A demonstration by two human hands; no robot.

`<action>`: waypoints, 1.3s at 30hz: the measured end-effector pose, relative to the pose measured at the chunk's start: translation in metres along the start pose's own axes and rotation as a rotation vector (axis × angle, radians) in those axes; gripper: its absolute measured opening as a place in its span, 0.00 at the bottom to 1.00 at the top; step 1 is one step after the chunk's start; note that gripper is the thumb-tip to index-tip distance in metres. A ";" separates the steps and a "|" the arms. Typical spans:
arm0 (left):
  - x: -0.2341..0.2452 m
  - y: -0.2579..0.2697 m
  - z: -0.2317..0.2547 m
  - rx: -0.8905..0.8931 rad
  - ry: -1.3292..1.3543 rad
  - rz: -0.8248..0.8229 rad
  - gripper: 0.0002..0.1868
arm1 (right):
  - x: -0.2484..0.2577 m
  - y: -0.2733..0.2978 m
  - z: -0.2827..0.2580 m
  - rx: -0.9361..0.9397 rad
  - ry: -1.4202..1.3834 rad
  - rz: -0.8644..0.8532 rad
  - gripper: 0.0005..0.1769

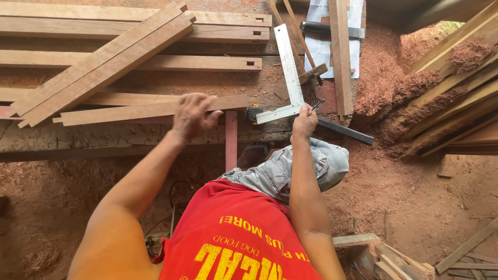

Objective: The person measures and marks wooden planks on a workbench using a tape measure, a pencil, and a try square. They repeatedly measure the length of the wood, mark the measurements, and use the square to draw straight lines across the planks.

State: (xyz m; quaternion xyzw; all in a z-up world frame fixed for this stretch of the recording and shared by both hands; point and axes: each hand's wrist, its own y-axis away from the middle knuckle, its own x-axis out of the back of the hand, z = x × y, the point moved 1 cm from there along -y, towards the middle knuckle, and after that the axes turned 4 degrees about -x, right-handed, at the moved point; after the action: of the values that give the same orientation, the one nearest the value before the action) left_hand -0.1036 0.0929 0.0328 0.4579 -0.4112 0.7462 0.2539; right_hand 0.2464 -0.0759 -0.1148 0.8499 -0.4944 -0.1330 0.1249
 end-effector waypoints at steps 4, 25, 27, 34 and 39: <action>0.078 -0.054 0.088 -0.217 0.323 0.265 0.13 | -0.008 0.018 -0.039 0.049 -0.022 0.071 0.12; 0.157 -0.046 0.249 -1.374 0.929 0.715 0.10 | -0.004 0.018 -0.027 -0.061 -0.005 0.138 0.13; 0.158 -0.049 0.251 -1.379 0.913 0.756 0.11 | -0.007 0.017 -0.027 -0.068 0.022 0.136 0.13; 0.067 -0.082 0.186 -0.889 0.718 0.221 0.06 | -0.001 0.019 -0.032 0.053 0.114 0.191 0.13; -0.049 -0.049 0.123 -0.399 0.258 -0.232 0.13 | -0.007 0.029 -0.064 0.233 0.395 0.295 0.16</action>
State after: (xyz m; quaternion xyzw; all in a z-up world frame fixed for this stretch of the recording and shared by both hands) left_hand 0.0142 0.0147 0.0380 0.3440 -0.4592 0.6683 0.4735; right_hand 0.2418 -0.0789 -0.0442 0.7868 -0.5909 0.1128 0.1382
